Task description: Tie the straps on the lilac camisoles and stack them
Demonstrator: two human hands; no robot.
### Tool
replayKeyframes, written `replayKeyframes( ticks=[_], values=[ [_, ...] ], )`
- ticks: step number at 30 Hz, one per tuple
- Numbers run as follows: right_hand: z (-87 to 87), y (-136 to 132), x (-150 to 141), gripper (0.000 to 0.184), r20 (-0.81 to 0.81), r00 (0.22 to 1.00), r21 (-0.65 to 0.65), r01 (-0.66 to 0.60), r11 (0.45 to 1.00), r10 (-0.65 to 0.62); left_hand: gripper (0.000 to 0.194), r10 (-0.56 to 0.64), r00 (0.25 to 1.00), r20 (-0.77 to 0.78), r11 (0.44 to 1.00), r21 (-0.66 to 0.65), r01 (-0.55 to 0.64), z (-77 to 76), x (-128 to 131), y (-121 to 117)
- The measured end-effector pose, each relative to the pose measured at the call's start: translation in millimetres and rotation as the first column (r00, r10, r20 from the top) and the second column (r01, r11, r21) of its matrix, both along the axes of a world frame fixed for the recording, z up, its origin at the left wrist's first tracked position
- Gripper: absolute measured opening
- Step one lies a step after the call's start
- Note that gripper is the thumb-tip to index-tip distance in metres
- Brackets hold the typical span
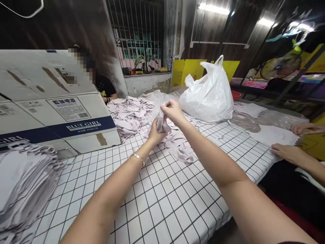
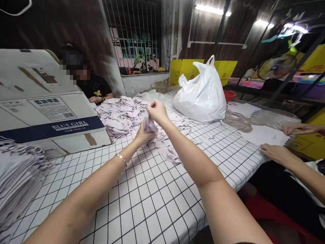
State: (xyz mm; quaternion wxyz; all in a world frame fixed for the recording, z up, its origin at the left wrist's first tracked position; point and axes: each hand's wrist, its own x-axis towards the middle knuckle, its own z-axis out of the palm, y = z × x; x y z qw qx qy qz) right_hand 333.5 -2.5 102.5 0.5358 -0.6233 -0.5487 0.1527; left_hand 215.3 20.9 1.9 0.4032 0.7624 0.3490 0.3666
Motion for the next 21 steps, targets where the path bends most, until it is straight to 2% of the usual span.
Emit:
replayKeyframes(
  ticks=[3,4,5,6,8,10,11,12,14,16,17,19,20,21],
  values=[
    [32.8,-31,-3,0.016,0.141,0.983,0.205,0.087,0.975,-0.117,0.037,0.205,0.972,0.116,0.979,-0.017,-0.204,14.9,-35,-19],
    [39.9,-42,-1,0.018,0.168,0.976,0.243,0.094,0.966,-0.137,0.028,0.208,0.968,0.141,0.978,-0.066,-0.200,23.9,-54,-26],
    [44.5,-52,1,0.019,0.162,0.980,0.234,0.077,0.969,-0.117,0.021,0.163,0.974,0.155,0.979,-0.146,-0.140,34.7,-75,-33],
    [46.3,-61,2,0.019,0.114,0.992,0.168,0.034,0.985,-0.053,0.016,0.078,0.984,0.159,0.967,-0.252,-0.036,46.4,-98,-40],
    [41.0,-74,2,0.018,-0.116,0.986,-0.071,-0.124,0.990,0.116,0.015,-0.115,0.979,0.167,0.863,-0.470,0.182,68.1,-143,-55],
    [22.8,-82,-4,0.017,-0.350,0.918,-0.269,-0.292,0.918,0.189,0.022,-0.206,0.965,0.161,0.758,-0.598,0.261,80.4,-181,-67],
    [9.3,-84,-9,0.017,-0.417,0.890,-0.332,-0.338,0.881,0.184,0.025,-0.207,0.968,0.143,0.735,-0.630,0.250,81.0,-197,-71],
    [-6.7,-87,-14,0.018,-0.440,0.882,-0.378,-0.351,0.857,0.167,0.027,-0.190,0.975,0.115,0.727,-0.651,0.218,77.6,-210,-73],
    [-43.1,-94,-27,0.023,-0.369,0.921,-0.436,-0.293,0.851,0.128,0.029,-0.124,0.992,0.033,0.733,-0.670,0.114,60.5,-231,-75],
    [-79.0,-109,-42,0.027,-0.212,0.971,-0.433,-0.195,0.880,0.111,0.028,-0.031,0.991,-0.128,0.758,-0.649,-0.060,36.0,-247,-78],
    [-94.6,-120,-49,0.028,-0.135,0.983,-0.411,-0.171,0.896,0.126,0.026,0.049,0.969,-0.240,0.790,-0.585,-0.185,23.9,-253,-83],
    [-118.8,-149,-66,0.029,-0.046,0.978,-0.360,-0.206,0.910,0.203,0.021,0.280,0.861,-0.424,0.859,-0.290,-0.422,4.0,-262,-99],
    [-127.5,-166,-74,0.030,-0.028,0.964,-0.350,-0.256,0.901,0.263,0.017,0.376,0.809,-0.452,0.877,-0.109,-0.468,-3.8,-264,-112],
    [-134.3,-183,-82,0.031,-0.012,0.945,-0.347,-0.310,0.885,0.327,0.012,0.412,0.792,-0.451,0.895,0.037,-0.445,-10.8,-265,-127]
  ],
)
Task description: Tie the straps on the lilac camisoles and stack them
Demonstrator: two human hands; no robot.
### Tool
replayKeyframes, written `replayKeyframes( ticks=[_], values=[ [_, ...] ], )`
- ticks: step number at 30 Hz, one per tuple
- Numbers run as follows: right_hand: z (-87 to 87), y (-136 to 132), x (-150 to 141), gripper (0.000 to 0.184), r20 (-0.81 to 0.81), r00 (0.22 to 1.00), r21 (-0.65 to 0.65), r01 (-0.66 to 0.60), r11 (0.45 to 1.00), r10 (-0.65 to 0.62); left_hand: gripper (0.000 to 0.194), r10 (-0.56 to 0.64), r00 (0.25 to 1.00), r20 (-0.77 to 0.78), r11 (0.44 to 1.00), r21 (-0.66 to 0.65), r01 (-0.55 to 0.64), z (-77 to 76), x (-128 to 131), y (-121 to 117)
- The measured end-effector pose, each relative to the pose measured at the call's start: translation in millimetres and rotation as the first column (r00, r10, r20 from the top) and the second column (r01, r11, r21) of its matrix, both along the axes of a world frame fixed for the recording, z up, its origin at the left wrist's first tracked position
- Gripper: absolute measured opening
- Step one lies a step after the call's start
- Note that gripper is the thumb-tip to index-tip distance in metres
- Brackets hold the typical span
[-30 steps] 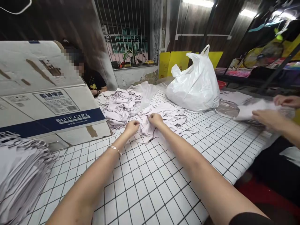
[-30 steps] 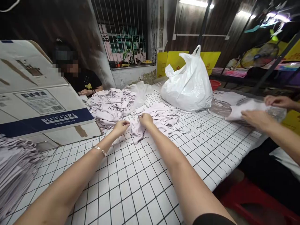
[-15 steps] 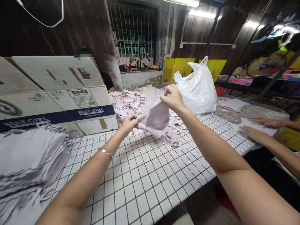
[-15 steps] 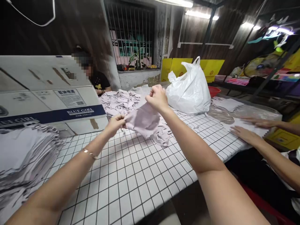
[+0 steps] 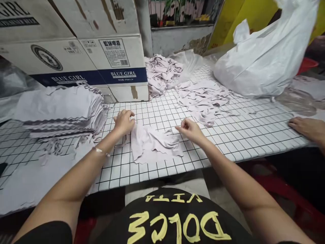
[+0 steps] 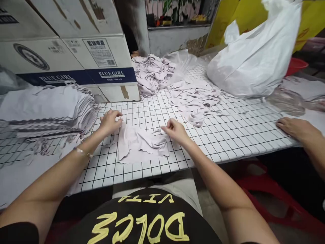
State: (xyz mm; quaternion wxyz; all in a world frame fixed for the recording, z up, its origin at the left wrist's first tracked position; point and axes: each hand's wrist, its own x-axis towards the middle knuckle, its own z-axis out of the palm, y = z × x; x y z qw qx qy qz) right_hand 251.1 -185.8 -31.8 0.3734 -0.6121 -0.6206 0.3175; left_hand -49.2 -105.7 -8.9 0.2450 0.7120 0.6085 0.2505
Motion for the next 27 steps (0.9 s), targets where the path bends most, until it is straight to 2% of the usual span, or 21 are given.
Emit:
replayKeyframes(
  ticks=[1,2,4,5,7,9,11,12,14,16,18,21,24,27],
  values=[
    [-5.5,-17,-8,0.032,0.027,0.997,0.004,-0.073,0.997,0.072,0.010,-0.092,0.995,-0.049,0.992,0.077,0.095,-6.8,2,-16],
    [-10.0,-34,-16,0.034,0.070,0.987,0.010,-0.142,0.990,0.141,0.012,-0.225,0.970,-0.097,0.968,0.095,0.234,-13.9,4,-32],
    [-17.0,-59,-31,0.036,0.191,0.954,0.044,-0.243,0.969,0.230,0.016,-0.460,0.865,-0.201,0.876,0.056,0.479,-28.6,13,-60],
    [-19.8,-67,-38,0.037,0.253,0.938,0.074,-0.265,0.961,0.239,0.015,-0.511,0.819,-0.259,0.840,0.054,0.541,-35.1,17,-70],
    [-23.9,-72,-53,0.039,0.337,0.921,0.131,-0.253,0.959,0.197,0.009,-0.496,0.805,-0.327,0.823,0.120,0.555,-42.1,26,-80],
    [-25.6,-64,-68,0.043,0.359,0.929,0.180,-0.169,0.969,0.095,0.011,-0.432,0.863,-0.263,0.851,0.199,0.487,-36.1,34,-79],
    [-24.2,-47,-81,0.043,0.363,0.931,0.249,-0.053,0.967,-0.043,0.011,-0.383,0.908,-0.171,0.871,0.259,0.416,-16.4,41,-74],
    [-22.0,-38,-85,0.039,0.375,0.921,0.290,-0.004,0.957,-0.110,0.012,-0.366,0.916,-0.165,0.865,0.303,0.400,-2.7,44,-71],
    [-14.0,-20,-85,0.034,0.425,0.879,0.352,0.059,0.934,-0.216,0.015,-0.329,0.907,-0.262,0.807,0.421,0.415,28.0,45,-66],
    [-0.5,-5,-73,0.036,0.482,0.833,0.359,0.095,0.929,-0.272,0.019,-0.230,0.880,-0.415,0.733,0.520,0.437,58.4,39,-60],
    [18.8,7,-50,0.039,0.512,0.817,0.311,0.110,0.944,-0.264,0.021,-0.096,0.841,-0.533,0.725,0.542,0.426,85.8,27,-48],
    [55.8,28,-7,0.040,0.510,0.854,0.113,0.052,0.992,-0.103,0.017,0.030,0.798,-0.603,0.825,0.465,0.321,120.6,5,-18],
    [92.7,58,26,0.035,0.485,0.867,-0.111,-0.070,0.991,0.116,0.009,0.056,0.837,-0.544,0.943,0.305,0.135,147.1,-12,21],
    [121.6,95,40,0.027,0.425,0.887,-0.193,-0.109,0.975,0.183,0.011,0.070,0.886,-0.458,0.988,0.156,0.002,166.6,-17,61]
  ],
)
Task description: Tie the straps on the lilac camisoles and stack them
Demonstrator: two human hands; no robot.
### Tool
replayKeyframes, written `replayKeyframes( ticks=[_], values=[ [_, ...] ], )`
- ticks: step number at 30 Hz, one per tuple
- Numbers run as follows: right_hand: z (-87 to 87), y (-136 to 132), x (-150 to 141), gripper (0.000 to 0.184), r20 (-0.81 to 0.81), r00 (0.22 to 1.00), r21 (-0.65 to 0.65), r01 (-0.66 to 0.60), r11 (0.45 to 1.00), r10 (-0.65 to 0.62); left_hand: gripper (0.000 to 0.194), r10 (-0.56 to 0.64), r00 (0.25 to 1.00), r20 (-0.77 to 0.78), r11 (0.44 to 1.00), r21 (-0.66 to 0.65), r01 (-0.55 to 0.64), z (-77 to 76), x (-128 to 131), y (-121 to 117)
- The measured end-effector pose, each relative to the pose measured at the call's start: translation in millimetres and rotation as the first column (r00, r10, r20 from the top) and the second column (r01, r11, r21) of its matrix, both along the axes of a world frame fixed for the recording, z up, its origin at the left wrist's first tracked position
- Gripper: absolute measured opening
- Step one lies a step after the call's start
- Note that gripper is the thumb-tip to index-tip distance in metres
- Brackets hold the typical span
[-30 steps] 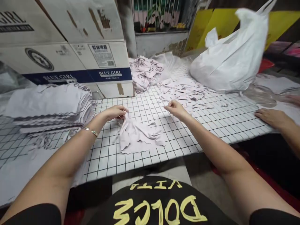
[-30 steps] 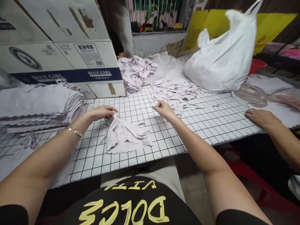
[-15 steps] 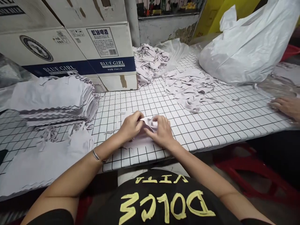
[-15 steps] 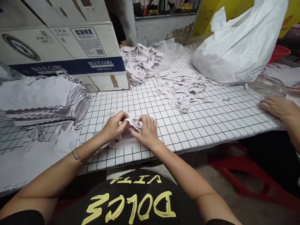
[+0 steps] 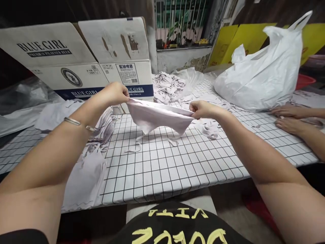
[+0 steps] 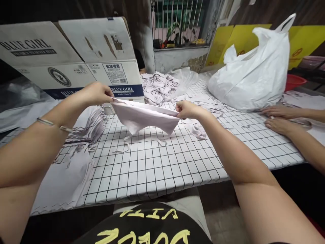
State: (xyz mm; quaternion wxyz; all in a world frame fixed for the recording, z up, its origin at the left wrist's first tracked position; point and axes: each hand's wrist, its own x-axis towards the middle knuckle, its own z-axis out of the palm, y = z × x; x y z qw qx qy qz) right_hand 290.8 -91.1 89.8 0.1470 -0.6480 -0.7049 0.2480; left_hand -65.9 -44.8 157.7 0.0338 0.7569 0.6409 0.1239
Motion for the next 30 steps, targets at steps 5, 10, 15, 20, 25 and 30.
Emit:
replayKeyframes(
  ticks=[5,10,15,20,25,30],
  values=[
    [44.7,48,5,0.019,-0.005,0.988,0.145,0.152,0.978,-0.152,0.017,0.062,0.994,0.086,0.998,0.015,-0.064,37.5,13,32],
    [47.7,30,21,0.022,0.179,0.972,0.228,0.108,0.968,-0.151,0.022,-0.041,0.996,0.077,0.999,0.017,0.040,30.6,22,-10],
    [-64.1,-52,20,0.023,0.405,0.912,0.142,0.005,0.990,-0.063,0.015,-0.201,0.975,0.093,0.959,-0.186,0.215,-98.5,20,-97],
    [-156.1,-118,-38,0.056,0.256,0.966,0.328,-0.068,0.942,-0.020,0.012,-0.172,0.959,0.226,0.958,-0.187,0.215,-191.0,30,-148],
    [-156.8,-119,-118,0.058,0.213,0.976,0.462,-0.134,0.877,0.037,0.016,-0.119,0.968,0.220,0.991,-0.037,0.130,-180.7,51,-150],
    [-135.7,-92,-110,0.032,0.309,0.944,0.512,-0.063,0.857,-0.116,0.021,-0.198,0.971,0.137,0.972,0.157,0.176,-160.7,47,-144]
  ],
)
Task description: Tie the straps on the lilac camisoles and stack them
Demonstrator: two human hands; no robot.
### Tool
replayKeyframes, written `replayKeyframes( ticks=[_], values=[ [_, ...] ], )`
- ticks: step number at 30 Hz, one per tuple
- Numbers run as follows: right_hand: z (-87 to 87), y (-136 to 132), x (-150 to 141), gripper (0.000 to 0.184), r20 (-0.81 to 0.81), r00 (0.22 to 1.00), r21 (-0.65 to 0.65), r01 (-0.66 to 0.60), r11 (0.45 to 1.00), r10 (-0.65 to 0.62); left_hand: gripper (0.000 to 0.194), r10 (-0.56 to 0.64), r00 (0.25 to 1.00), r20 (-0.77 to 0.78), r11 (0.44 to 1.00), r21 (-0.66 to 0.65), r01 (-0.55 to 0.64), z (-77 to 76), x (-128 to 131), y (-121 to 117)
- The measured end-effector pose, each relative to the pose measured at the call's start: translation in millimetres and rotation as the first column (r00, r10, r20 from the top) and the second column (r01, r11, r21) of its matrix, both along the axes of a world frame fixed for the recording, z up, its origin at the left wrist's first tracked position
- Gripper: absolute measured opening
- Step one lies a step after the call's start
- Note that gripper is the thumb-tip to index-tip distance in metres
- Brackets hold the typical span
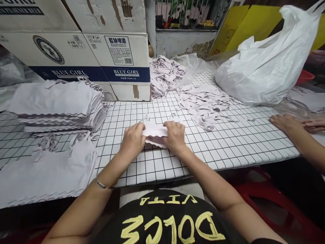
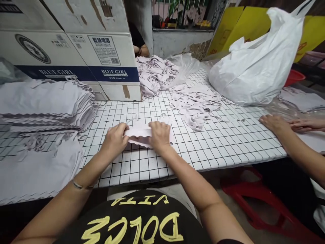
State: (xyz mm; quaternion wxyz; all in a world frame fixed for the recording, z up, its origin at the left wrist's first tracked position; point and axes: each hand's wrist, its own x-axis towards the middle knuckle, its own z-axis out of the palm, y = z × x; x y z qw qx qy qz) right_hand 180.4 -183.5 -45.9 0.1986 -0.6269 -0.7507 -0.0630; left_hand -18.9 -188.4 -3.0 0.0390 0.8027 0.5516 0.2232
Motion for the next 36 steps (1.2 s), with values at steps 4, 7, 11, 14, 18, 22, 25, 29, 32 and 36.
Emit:
replayKeyframes(
  ticks=[4,7,11,14,18,22,25,29,32,36],
  values=[
    [34.4,28,75,0.025,-0.043,0.981,-0.100,0.185,0.978,-0.190,0.017,0.092,0.988,-0.125,0.996,0.003,-0.092,19.4,-21,35],
    [78.8,66,118,0.014,-0.147,0.967,-0.242,0.167,0.956,-0.206,0.014,0.156,0.980,-0.122,0.980,-0.107,-0.169,51.3,-25,87],
    [153.9,119,133,0.020,-0.254,0.929,-0.295,0.192,0.936,-0.271,0.020,0.219,0.974,-0.050,0.968,-0.117,-0.224,128.5,-16,153],
    [200.2,126,133,0.018,-0.284,0.917,-0.249,0.211,0.945,-0.279,0.031,0.198,0.980,-0.010,0.979,-0.048,-0.198,186.4,-14,163],
    [200.5,87,139,0.024,-0.309,0.928,-0.213,0.147,0.966,-0.209,0.027,0.124,0.992,0.022,0.991,-0.048,-0.123,192.8,-21,121],
    [117.5,20,142,0.017,-0.309,0.929,-0.383,0.076,0.921,-0.205,0.012,0.035,0.996,-0.088,0.970,-0.238,-0.055,96.5,-30,44],
    [44.7,-34,141,0.014,-0.268,0.937,-0.522,0.053,0.851,-0.223,0.015,-0.099,0.987,-0.129,0.931,-0.362,0.046,6.3,-36,-16],
    [15.5,-84,150,0.017,-0.255,0.947,-0.641,-0.015,0.768,-0.194,0.019,-0.161,0.984,-0.077,0.907,-0.405,0.117,-44.1,-50,-68],
    [33.8,-94,143,0.056,-0.316,0.948,-0.639,-0.247,0.728,0.044,0.020,-0.144,0.986,0.082,0.851,-0.498,0.166,-28.6,-56,-62],
    [27.3,-88,78,0.068,-0.270,0.908,-0.482,-0.415,0.772,0.320,0.038,0.041,0.986,0.162,0.932,-0.361,0.021,-12.7,-32,5]
  ],
)
